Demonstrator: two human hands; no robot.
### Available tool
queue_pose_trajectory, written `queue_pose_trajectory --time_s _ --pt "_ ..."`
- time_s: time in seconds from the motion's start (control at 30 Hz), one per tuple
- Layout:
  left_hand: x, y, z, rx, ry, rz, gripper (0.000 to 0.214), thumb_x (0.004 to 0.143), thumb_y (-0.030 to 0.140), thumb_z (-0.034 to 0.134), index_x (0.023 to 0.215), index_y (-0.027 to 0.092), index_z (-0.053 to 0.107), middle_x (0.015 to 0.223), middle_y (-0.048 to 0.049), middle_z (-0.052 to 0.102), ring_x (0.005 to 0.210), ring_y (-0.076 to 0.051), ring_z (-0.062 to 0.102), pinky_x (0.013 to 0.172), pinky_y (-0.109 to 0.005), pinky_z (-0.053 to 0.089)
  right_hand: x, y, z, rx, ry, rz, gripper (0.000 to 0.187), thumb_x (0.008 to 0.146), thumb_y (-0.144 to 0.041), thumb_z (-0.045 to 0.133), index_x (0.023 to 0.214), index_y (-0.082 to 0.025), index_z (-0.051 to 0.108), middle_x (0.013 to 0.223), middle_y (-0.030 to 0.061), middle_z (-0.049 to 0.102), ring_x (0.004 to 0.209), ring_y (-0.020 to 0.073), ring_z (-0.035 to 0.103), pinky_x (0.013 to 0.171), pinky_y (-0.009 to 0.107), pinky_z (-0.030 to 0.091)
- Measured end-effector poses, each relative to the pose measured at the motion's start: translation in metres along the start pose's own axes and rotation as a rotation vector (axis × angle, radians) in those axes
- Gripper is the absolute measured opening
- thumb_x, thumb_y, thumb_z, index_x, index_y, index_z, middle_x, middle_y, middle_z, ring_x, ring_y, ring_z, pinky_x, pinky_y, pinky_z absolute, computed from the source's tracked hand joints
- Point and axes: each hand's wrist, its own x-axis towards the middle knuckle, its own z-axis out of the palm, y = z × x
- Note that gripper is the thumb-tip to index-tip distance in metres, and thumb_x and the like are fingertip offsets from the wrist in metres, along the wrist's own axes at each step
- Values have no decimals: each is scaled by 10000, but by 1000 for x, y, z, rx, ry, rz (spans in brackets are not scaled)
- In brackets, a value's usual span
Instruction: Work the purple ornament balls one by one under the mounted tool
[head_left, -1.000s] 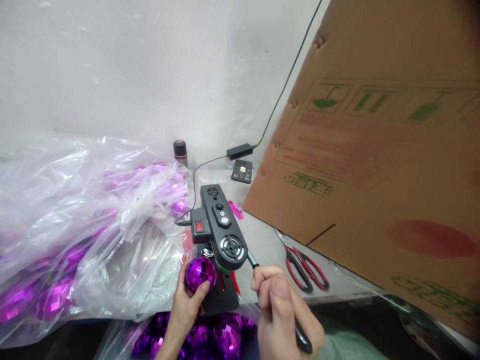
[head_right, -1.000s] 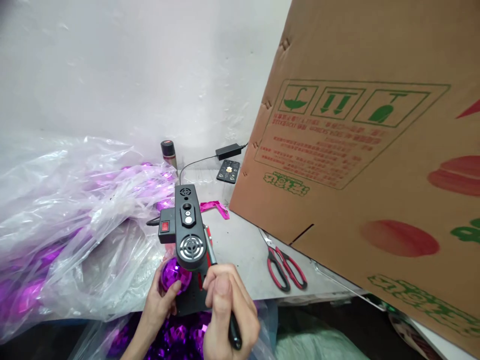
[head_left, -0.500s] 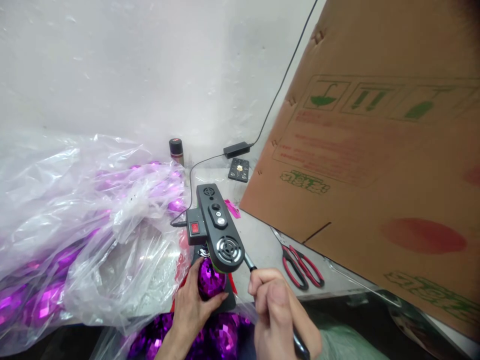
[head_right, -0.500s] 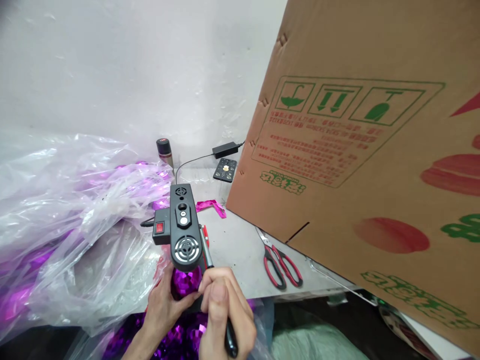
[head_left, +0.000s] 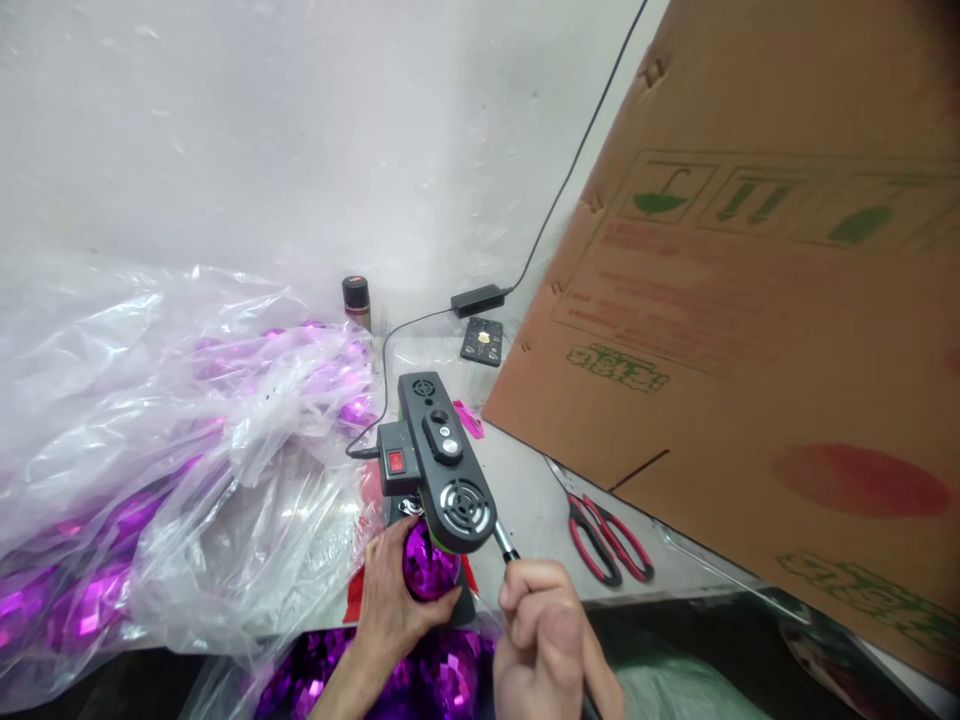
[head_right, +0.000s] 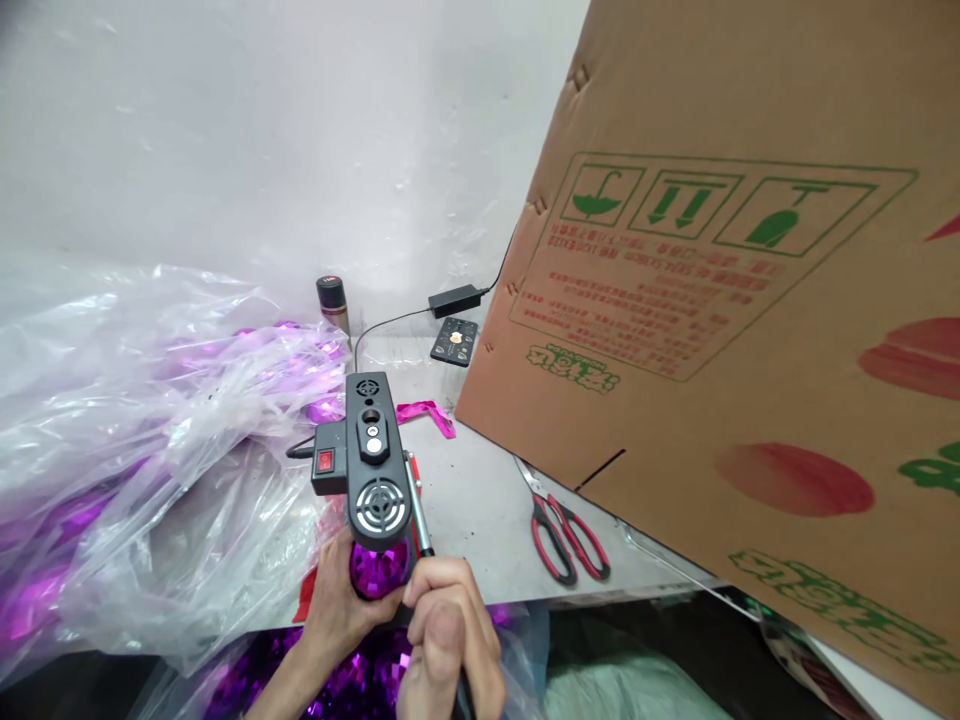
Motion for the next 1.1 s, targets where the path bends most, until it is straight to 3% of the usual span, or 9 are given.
queue_pose_trajectory --time_s 0.4,1.1 --pt "3 3 0 20 54 62 666 667 340 777 1286 164 601 1109 -138 790 972 -361 780 839 -529 651 -6 8 -6 -20 -42 23 550 1101 -329 500 568 -198 465 605 -35 525 529 87 490 463 236 342" --pt "1 1 6 -23 57 8 697 655 338 795 1308 171 619 1161 -151 790 1020 -378 772 879 -562 641 -11 13 -3 57 -10 39 572 1092 -369 529 554 -195 439 599 -40 504 495 82 451 423 223 331"
